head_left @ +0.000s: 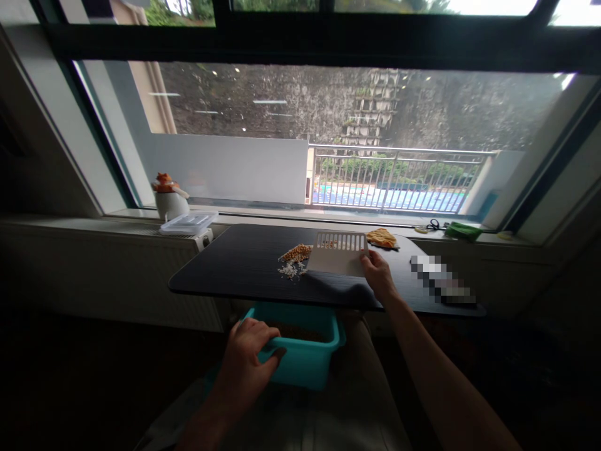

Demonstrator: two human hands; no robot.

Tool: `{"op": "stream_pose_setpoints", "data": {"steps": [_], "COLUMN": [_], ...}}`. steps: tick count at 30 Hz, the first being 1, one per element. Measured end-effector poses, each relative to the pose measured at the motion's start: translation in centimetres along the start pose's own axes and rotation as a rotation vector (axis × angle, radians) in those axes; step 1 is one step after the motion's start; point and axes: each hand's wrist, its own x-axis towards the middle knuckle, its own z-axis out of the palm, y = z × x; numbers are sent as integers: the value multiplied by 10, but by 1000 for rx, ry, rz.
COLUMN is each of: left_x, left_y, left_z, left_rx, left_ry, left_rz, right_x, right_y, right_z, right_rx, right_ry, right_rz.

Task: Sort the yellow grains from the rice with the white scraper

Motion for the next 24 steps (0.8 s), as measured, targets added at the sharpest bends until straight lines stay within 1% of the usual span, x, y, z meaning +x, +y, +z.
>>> {"op": "stream_pose_setpoints", "data": {"steps": [5, 16, 24], "left_x": [0, 0, 0], "left_y": [0, -1, 0], "left_z": [-2, 1, -2], "left_rx": [5, 9, 6], "left_ry": [2, 20, 12], "left_rz": [2, 3, -3], "right_x": [-4, -8, -12], "right_y": [4, -3, -8], "right_z": [0, 5, 11], "right_rx": [0, 37, 52], "right_ry": [-10, -54, -47], "right_rz": [-2, 9, 24]}}
